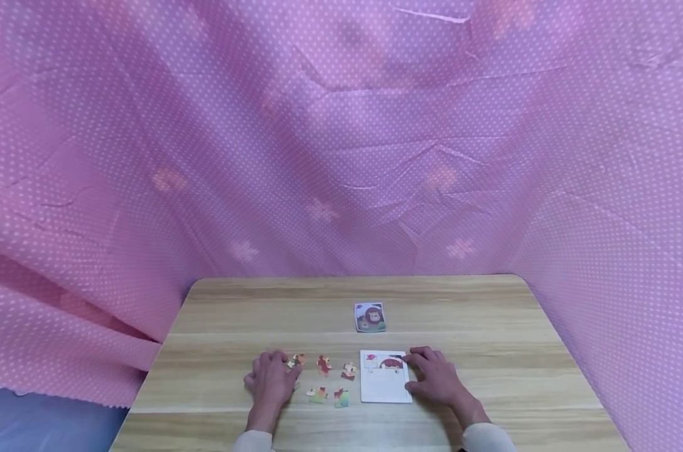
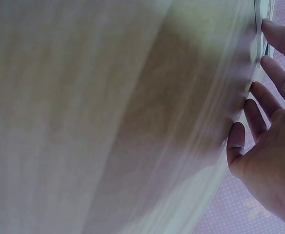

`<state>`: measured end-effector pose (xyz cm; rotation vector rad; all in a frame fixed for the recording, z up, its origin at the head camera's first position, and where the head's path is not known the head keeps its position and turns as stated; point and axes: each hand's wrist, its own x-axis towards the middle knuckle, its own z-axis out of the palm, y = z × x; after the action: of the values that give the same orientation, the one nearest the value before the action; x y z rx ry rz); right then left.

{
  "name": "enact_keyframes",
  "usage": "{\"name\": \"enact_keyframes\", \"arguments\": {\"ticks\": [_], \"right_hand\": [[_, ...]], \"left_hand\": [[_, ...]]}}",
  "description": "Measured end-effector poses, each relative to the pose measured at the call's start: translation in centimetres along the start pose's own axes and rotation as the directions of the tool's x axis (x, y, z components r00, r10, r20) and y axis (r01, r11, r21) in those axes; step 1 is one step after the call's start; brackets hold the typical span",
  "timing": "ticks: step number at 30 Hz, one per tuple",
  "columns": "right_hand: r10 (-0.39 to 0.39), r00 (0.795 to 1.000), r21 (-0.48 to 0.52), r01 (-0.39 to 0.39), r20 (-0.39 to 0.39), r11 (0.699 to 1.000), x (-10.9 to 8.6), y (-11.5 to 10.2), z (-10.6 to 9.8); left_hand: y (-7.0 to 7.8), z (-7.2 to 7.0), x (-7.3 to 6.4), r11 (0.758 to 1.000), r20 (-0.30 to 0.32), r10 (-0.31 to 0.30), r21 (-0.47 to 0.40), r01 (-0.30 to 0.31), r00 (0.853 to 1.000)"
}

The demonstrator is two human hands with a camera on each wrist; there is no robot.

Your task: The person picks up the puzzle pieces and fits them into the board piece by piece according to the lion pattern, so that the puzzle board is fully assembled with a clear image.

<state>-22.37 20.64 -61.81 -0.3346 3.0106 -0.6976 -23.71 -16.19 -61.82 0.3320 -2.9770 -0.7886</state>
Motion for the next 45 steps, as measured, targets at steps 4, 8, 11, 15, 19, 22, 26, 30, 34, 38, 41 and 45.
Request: {"name": "enact_keyframes", "arguments": {"ticks": [4,8,11,15,19,22,26,30,34,38,41,45], "right_hand": [[0.004,1.000,0.000,-0.004,-0.002,1.000,0.1,0.1,0.2],[0.000,1.000,-0.004,0.000,-0.004,1.000,0.2,0.2,0.3],[-0.005,1.000,-0.006,0.005,-0.011,1.000,0.4,0.2,0.3],[-0.002,1.000,-0.005,0.001,-0.017,1.000,0.4,0.2,0.4],[0.006,1.000,0.002,-0.006,-0.016,1.000,0.5,0.2,0.4],[0.011,1.000,0.004,-0.011,-0.011,1.000,0.6,0.2,0.3],[0.018,1.000,0.007,-0.018,-0.003,1.000,0.6,0.2,0.2],[0.021,1.000,0.004,-0.021,0.002,1.000,0.8,0.1,0.1],[0.021,1.000,-0.002,-0.021,0.002,1.000,0.9,0.1,0.3],[0.015,1.000,-0.001,-0.015,-0.001,1.000,0.8,0.2,0.4],[0.009,1.000,0.005,-0.009,-0.002,1.000,0.8,0.3,0.4],[0.018,1.000,0.002,-0.018,0.005,1.000,0.8,0.5,0.5]], "left_hand": [[0.0,-0.2,0.2,1.000,0.017,-0.008,0.021,0.007,1.000],[0.0,-0.2,0.3,1.000,0.032,0.004,0.014,-0.005,0.999],[0.1,-0.2,0.4,1.000,0.022,0.016,0.004,-0.016,1.000],[0.2,-0.1,0.6,0.999,-0.013,0.041,-0.011,-0.041,0.999],[0.2,0.1,0.7,0.997,-0.034,0.063,-0.052,-0.065,0.997],[0.1,0.3,0.8,0.994,-0.038,0.081,-0.076,-0.084,0.996],[0.0,0.6,0.8,0.989,-0.053,0.106,-0.097,-0.111,0.993],[0.0,0.8,0.7,0.983,-0.084,0.119,-0.133,-0.130,0.989],[0.3,1.0,0.4,0.975,-0.101,0.134,-0.165,-0.149,0.986],[0.9,1.3,0.0,0.964,-0.103,0.169,-0.187,-0.186,0.980],[1.4,1.7,-0.3,0.957,-0.113,0.204,-0.187,-0.222,0.972],[2.3,2.3,-0.6,0.950,-0.112,0.235,-0.182,-0.253,0.965]]}}
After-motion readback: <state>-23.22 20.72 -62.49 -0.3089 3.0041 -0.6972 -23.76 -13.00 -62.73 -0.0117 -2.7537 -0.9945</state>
